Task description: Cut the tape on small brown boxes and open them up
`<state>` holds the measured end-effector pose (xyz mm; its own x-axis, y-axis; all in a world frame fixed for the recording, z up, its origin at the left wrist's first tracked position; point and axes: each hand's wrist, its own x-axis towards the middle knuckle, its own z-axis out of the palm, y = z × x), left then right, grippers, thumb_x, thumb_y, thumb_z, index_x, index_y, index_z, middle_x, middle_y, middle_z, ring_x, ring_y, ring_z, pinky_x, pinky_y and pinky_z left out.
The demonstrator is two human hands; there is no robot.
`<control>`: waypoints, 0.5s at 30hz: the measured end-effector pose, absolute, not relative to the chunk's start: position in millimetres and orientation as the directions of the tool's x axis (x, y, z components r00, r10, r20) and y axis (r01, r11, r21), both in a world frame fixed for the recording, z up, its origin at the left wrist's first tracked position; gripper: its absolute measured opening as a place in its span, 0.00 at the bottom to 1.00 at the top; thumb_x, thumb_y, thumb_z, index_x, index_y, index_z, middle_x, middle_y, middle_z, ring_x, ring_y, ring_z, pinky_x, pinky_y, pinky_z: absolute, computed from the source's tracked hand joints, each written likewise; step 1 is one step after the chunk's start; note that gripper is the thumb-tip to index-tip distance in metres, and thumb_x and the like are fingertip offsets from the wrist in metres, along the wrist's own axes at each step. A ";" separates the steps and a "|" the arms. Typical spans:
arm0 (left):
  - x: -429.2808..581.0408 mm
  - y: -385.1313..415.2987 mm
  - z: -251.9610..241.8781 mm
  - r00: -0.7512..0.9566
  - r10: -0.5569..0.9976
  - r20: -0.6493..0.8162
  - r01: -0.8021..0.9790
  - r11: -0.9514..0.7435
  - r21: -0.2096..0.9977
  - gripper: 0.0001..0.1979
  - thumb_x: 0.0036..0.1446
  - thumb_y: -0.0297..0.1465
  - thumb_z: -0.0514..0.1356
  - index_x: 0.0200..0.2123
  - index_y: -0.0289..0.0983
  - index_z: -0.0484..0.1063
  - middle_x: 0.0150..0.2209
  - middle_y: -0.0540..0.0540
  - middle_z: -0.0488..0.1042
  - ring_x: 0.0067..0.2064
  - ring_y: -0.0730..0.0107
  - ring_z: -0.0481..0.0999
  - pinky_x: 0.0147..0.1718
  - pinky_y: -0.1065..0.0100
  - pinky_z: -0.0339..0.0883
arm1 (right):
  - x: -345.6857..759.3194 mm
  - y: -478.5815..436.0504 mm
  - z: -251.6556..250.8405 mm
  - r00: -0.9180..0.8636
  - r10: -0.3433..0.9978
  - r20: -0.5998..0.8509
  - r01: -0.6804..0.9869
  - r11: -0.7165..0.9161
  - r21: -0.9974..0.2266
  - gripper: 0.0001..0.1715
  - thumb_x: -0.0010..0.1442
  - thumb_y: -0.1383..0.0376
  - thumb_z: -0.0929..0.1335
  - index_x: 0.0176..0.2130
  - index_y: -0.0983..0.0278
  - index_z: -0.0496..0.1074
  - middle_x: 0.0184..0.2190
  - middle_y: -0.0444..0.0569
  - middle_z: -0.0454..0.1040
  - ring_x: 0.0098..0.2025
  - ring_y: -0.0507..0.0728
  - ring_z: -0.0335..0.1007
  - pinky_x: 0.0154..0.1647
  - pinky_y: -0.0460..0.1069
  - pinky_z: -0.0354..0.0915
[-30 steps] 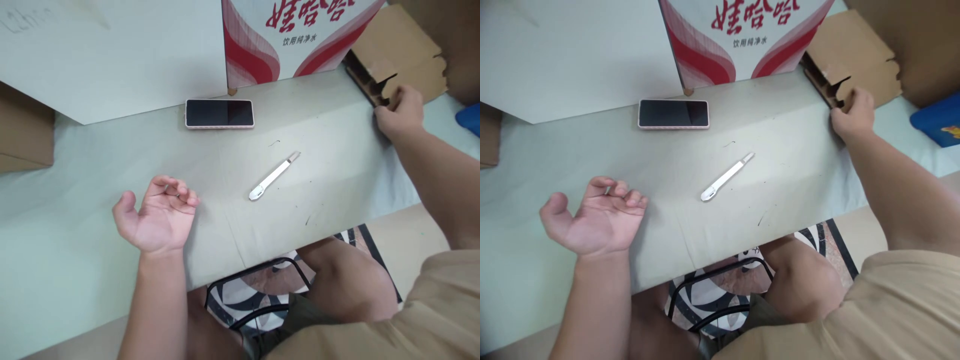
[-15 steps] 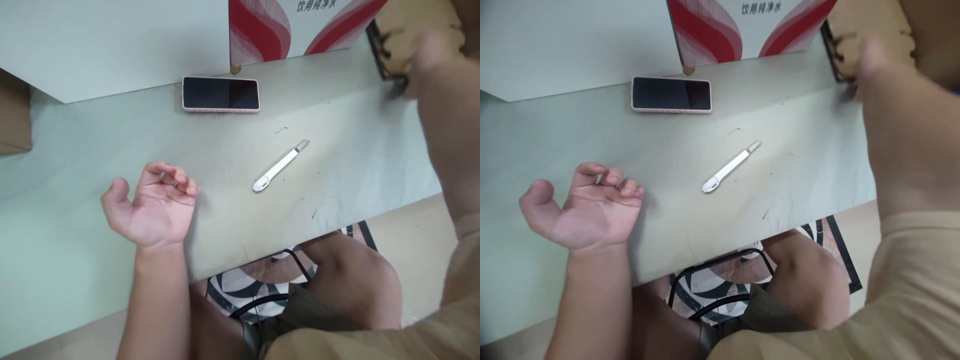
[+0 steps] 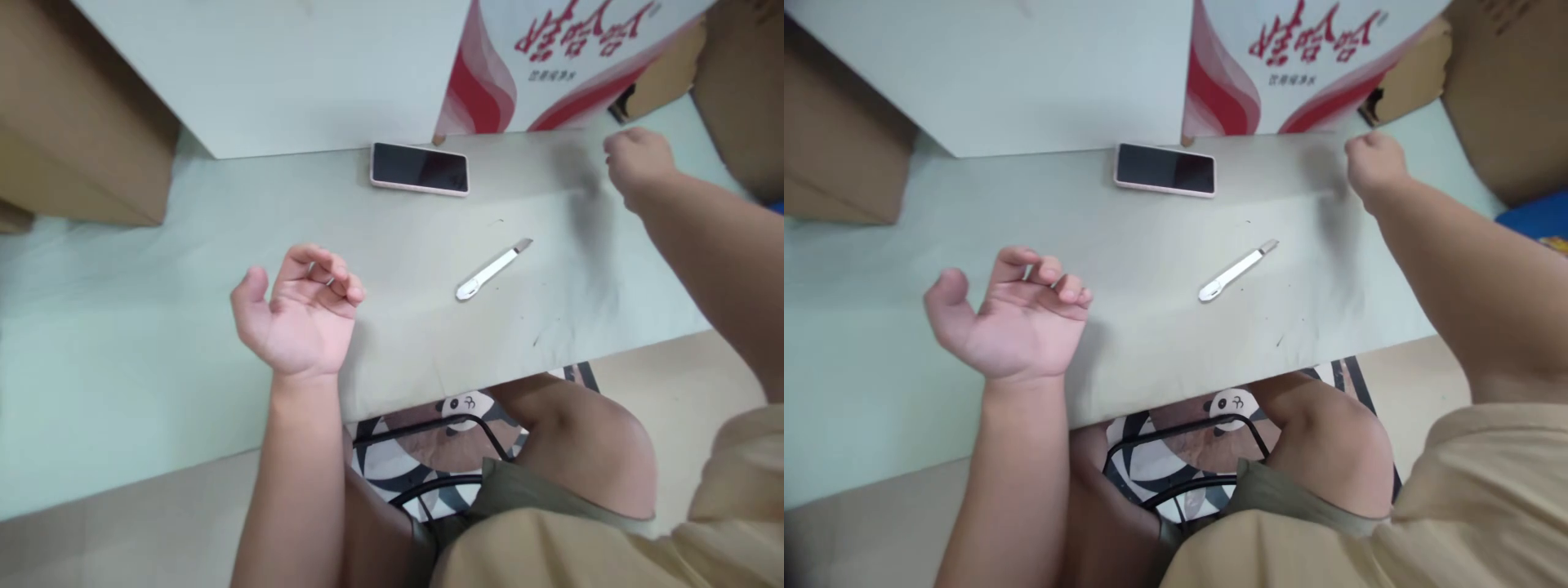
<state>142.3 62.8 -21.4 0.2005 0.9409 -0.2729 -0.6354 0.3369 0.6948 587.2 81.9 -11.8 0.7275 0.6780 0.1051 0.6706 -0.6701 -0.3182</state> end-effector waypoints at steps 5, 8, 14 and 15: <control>111.9 54.0 -11.0 0.164 0.959 -0.229 -0.711 0.276 0.647 0.29 0.63 0.56 0.48 0.28 0.39 0.73 0.26 0.45 0.71 0.25 0.66 0.73 0.26 0.62 0.68 | 467.1 95.5 34.1 0.536 0.822 0.192 0.811 -0.437 -0.389 0.19 0.59 0.75 0.67 0.48 0.66 0.79 0.34 0.48 0.74 0.32 0.49 0.62 0.44 0.50 0.65; 90.3 50.2 -7.7 0.120 0.972 -0.203 -0.732 0.225 0.643 0.29 0.62 0.57 0.48 0.29 0.39 0.72 0.27 0.45 0.70 0.27 0.64 0.74 0.27 0.62 0.68 | 388.6 110.7 47.7 0.217 0.942 0.255 0.929 -0.119 -0.350 0.21 0.55 0.82 0.66 0.42 0.63 0.79 0.36 0.46 0.70 0.35 0.49 0.64 0.53 0.51 0.66; 54.3 44.2 -1.1 0.067 0.983 -0.171 -0.784 0.157 0.601 0.29 0.64 0.56 0.47 0.30 0.39 0.72 0.27 0.45 0.70 0.28 0.63 0.76 0.28 0.62 0.69 | 225.0 147.2 56.2 -0.250 0.955 0.159 0.876 0.293 -0.383 0.25 0.60 0.78 0.63 0.53 0.60 0.69 0.57 0.44 0.68 0.48 0.48 0.74 0.54 0.47 0.70; 50.6 43.8 -0.4 0.070 0.984 -0.161 -0.795 0.153 0.588 0.29 0.65 0.55 0.46 0.30 0.39 0.72 0.27 0.45 0.70 0.28 0.65 0.75 0.27 0.63 0.69 | 200.3 155.4 58.1 -0.315 0.937 0.153 0.861 0.350 -0.370 0.25 0.61 0.75 0.62 0.56 0.59 0.67 0.60 0.44 0.67 0.52 0.49 0.74 0.57 0.48 0.68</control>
